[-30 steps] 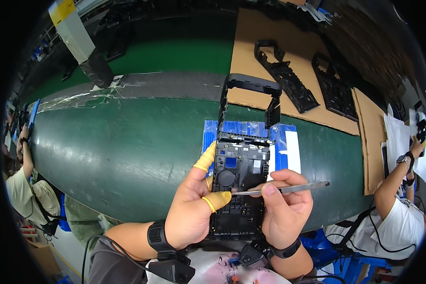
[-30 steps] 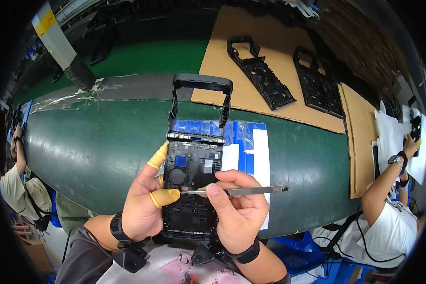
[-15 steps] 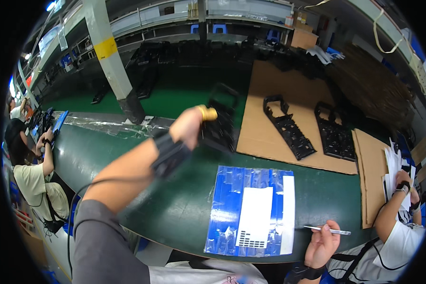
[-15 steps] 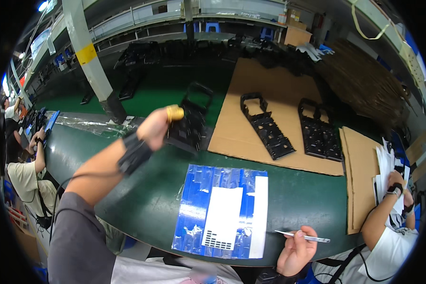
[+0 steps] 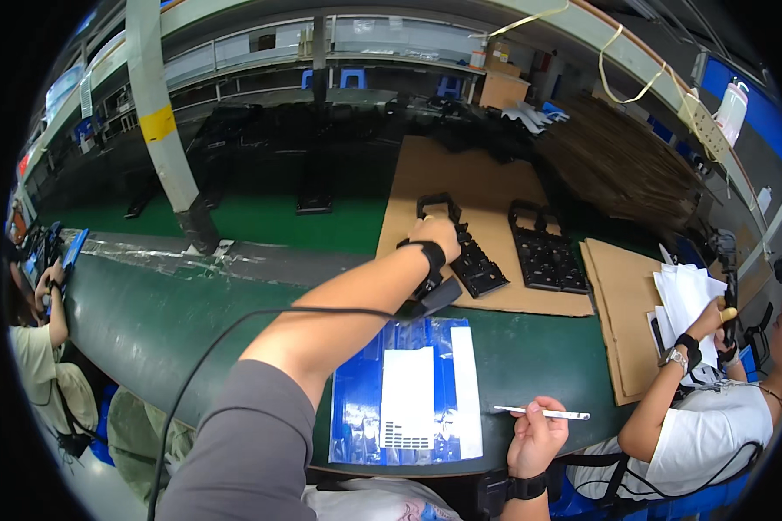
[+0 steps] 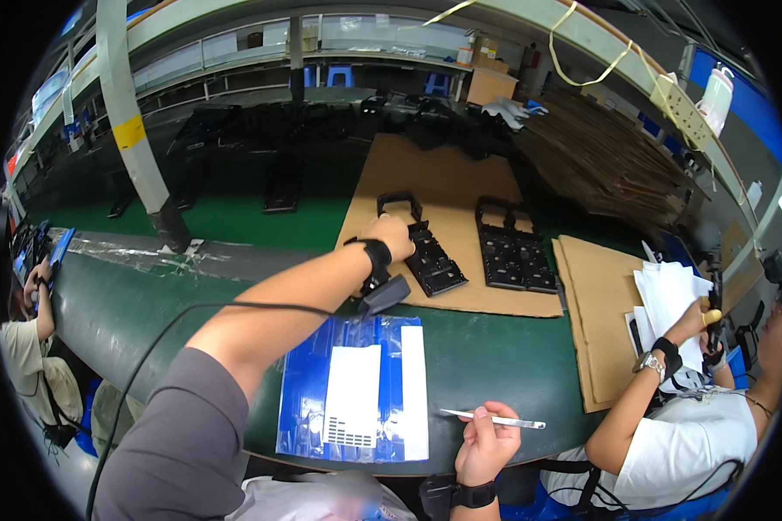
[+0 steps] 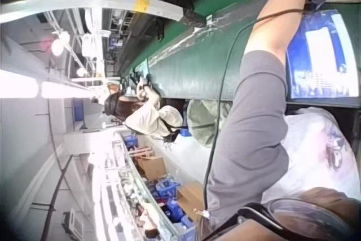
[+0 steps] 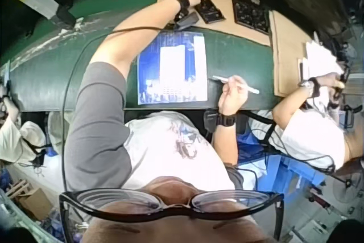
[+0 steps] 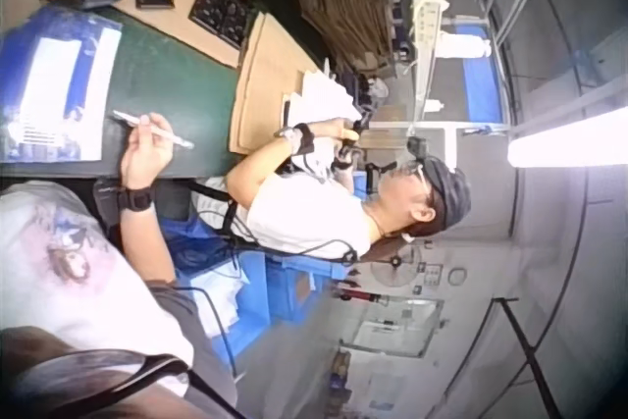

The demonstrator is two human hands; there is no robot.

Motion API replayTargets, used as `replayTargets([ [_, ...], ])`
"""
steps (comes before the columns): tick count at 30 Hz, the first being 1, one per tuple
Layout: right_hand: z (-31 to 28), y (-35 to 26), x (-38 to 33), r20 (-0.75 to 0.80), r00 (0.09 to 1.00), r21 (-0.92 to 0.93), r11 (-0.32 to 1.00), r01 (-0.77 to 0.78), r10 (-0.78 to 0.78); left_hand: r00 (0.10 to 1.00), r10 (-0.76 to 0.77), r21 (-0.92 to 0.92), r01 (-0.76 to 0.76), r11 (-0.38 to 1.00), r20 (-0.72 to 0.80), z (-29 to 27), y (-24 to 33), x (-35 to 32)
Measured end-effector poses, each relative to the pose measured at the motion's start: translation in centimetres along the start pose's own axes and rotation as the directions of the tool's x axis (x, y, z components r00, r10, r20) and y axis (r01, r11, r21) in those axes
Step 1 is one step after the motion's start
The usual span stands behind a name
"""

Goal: Assemble small plastic components into a black housing using tweezers and manual precision.

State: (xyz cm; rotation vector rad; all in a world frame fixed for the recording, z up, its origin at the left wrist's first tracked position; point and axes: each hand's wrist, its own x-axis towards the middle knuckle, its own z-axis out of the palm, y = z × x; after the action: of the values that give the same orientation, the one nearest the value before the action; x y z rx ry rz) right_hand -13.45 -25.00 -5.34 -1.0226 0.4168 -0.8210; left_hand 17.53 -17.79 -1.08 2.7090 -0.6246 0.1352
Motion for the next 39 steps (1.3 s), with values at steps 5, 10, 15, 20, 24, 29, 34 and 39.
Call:
replayTargets([
  [5,-0.1,-0.1,0.2,0.027,1.0,-0.001,1.0,0.005,-0.005,1.0,-0.021,-0.058,0.02,0.998,-0.022,-4.4,-2.5,-1.0],
  [10,0.6,-0.9,0.0,0.06,0.998,-0.021,1.0,-0.003,0.004,0.983,-0.061,-0.473,-0.03,0.881,-0.175,-7.3,-6.1,-4.4],
  [15,4.9,-1.7,-3.6,0.24,0.971,-0.15,0.989,0.014,0.023,0.936,0.155,-0.946,0.324,-0.028,0.316,-9.7,-5.6,-13.3],
  [20,6.2,0.1,-4.3,0.356,0.915,-0.247,0.963,-0.105,0.191,0.96,-0.054,-0.945,0.26,-0.2,0.276,-10.0,-3.5,-21.9],
  [24,6.4,0.7,-5.0,0.323,0.916,-0.309,0.941,-0.135,0.238,0.972,-0.217,-0.991,0.072,-0.109,0.094,-9.9,-3.0,-25.3],
  [29,6.7,0.9,-5.3,0.315,0.909,-0.359,0.921,-0.151,0.272,0.927,-0.367,-0.989,0.021,-0.148,0.075,-8.3,-4.5,-25.6],
  [34,6.7,1.1,-5.3,0.306,0.912,-0.397,0.907,-0.138,0.273,0.889,-0.437,-0.959,0.008,-0.285,0.137,-7.9,-5.1,-25.4],
  [39,6.8,0.8,-5.3,0.27,0.926,-0.366,0.918,-0.154,0.263,0.885,-0.464,-0.972,-0.084,-0.221,0.029,-8.2,-4.5,-25.4],
])
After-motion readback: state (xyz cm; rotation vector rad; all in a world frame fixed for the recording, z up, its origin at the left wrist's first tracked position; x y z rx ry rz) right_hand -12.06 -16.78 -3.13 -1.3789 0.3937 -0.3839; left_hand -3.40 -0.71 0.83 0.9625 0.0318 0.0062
